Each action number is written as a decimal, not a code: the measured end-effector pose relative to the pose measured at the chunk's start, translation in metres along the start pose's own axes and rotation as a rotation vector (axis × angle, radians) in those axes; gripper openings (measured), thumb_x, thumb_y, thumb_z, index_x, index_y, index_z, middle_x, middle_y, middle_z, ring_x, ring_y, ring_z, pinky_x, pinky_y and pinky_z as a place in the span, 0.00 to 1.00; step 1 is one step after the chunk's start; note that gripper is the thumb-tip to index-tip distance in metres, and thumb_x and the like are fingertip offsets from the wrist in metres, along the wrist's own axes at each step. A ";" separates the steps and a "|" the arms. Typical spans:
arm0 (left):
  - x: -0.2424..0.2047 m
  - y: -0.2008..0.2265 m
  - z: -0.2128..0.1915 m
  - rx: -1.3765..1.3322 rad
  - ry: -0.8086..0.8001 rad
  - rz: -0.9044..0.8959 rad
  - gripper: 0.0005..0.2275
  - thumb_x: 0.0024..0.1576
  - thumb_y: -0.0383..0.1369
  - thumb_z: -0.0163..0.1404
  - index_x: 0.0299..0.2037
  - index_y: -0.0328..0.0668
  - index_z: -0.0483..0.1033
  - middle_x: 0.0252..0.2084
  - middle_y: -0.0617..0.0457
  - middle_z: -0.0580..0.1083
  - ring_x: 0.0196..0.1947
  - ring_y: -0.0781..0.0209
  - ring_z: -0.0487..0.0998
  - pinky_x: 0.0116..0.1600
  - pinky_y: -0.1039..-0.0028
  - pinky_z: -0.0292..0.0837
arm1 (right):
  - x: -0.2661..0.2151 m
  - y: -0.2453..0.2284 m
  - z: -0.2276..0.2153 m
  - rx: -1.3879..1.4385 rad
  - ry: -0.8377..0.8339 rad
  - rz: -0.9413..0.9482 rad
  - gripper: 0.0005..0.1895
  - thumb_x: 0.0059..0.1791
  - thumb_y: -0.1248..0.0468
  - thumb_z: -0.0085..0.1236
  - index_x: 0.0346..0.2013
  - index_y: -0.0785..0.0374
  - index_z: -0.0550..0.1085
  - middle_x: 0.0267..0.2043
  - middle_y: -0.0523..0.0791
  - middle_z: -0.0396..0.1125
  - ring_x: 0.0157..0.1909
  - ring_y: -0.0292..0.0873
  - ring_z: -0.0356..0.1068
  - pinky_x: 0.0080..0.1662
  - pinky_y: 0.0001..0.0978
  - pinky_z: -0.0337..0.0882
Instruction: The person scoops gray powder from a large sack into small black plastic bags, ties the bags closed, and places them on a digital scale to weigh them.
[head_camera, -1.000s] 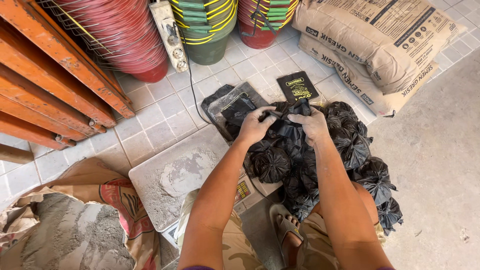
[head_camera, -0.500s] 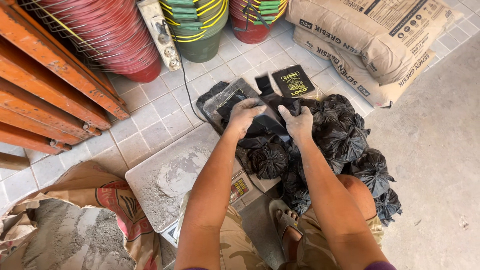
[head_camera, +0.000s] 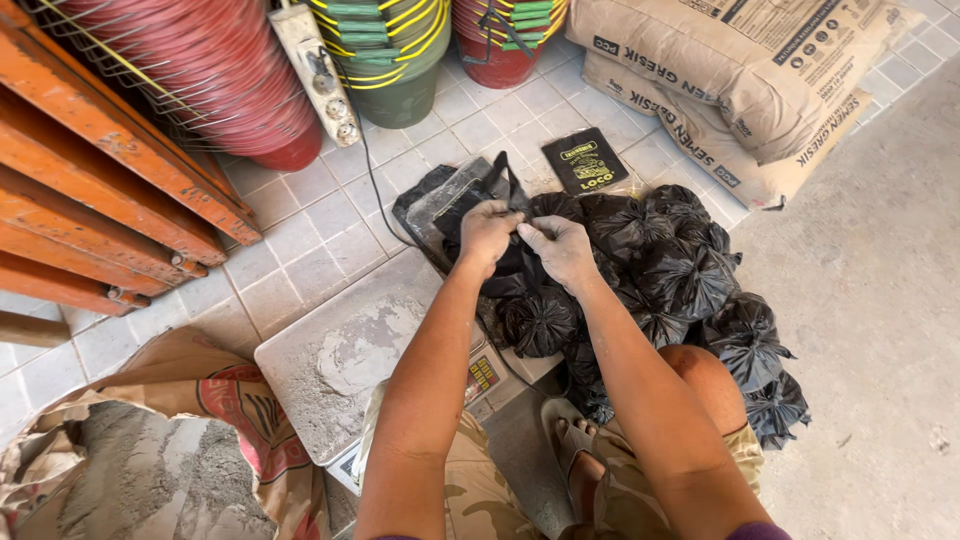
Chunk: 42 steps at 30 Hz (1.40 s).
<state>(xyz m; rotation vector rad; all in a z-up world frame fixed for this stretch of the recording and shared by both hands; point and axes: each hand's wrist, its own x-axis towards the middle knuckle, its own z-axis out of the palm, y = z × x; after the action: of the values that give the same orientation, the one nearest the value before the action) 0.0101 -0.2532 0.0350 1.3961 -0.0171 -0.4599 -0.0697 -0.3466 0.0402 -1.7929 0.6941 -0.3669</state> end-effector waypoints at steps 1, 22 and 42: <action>0.001 -0.002 0.000 0.001 0.008 0.004 0.11 0.42 0.24 0.57 0.34 0.32 0.74 0.25 0.48 0.72 0.27 0.66 0.71 0.33 0.81 0.65 | -0.003 -0.002 0.003 0.003 -0.008 -0.004 0.15 0.40 0.54 0.62 0.35 0.61 0.75 0.26 0.48 0.68 0.28 0.39 0.69 0.27 0.28 0.67; -0.043 0.040 -0.174 -0.050 0.410 -0.084 0.06 0.45 0.30 0.54 0.28 0.37 0.71 0.30 0.40 0.70 0.34 0.49 0.74 0.32 0.69 0.77 | -0.043 -0.057 0.111 0.739 -0.270 0.283 0.06 0.47 0.65 0.52 0.32 0.66 0.68 0.27 0.53 0.59 0.45 0.63 0.66 0.46 0.56 0.68; -0.263 0.101 -0.333 0.529 0.698 0.274 0.12 0.50 0.35 0.52 0.44 0.52 0.72 0.42 0.43 0.71 0.48 0.39 0.70 0.50 0.56 0.69 | -0.167 -0.102 0.324 0.605 -0.866 0.054 0.06 0.45 0.63 0.58 0.31 0.60 0.71 0.23 0.50 0.66 0.25 0.43 0.70 0.26 0.32 0.73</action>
<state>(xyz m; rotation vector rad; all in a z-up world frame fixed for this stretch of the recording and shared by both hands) -0.1059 0.1552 0.1349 1.9796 0.2509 0.3022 0.0109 0.0230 0.0446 -1.1718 -0.0040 0.2316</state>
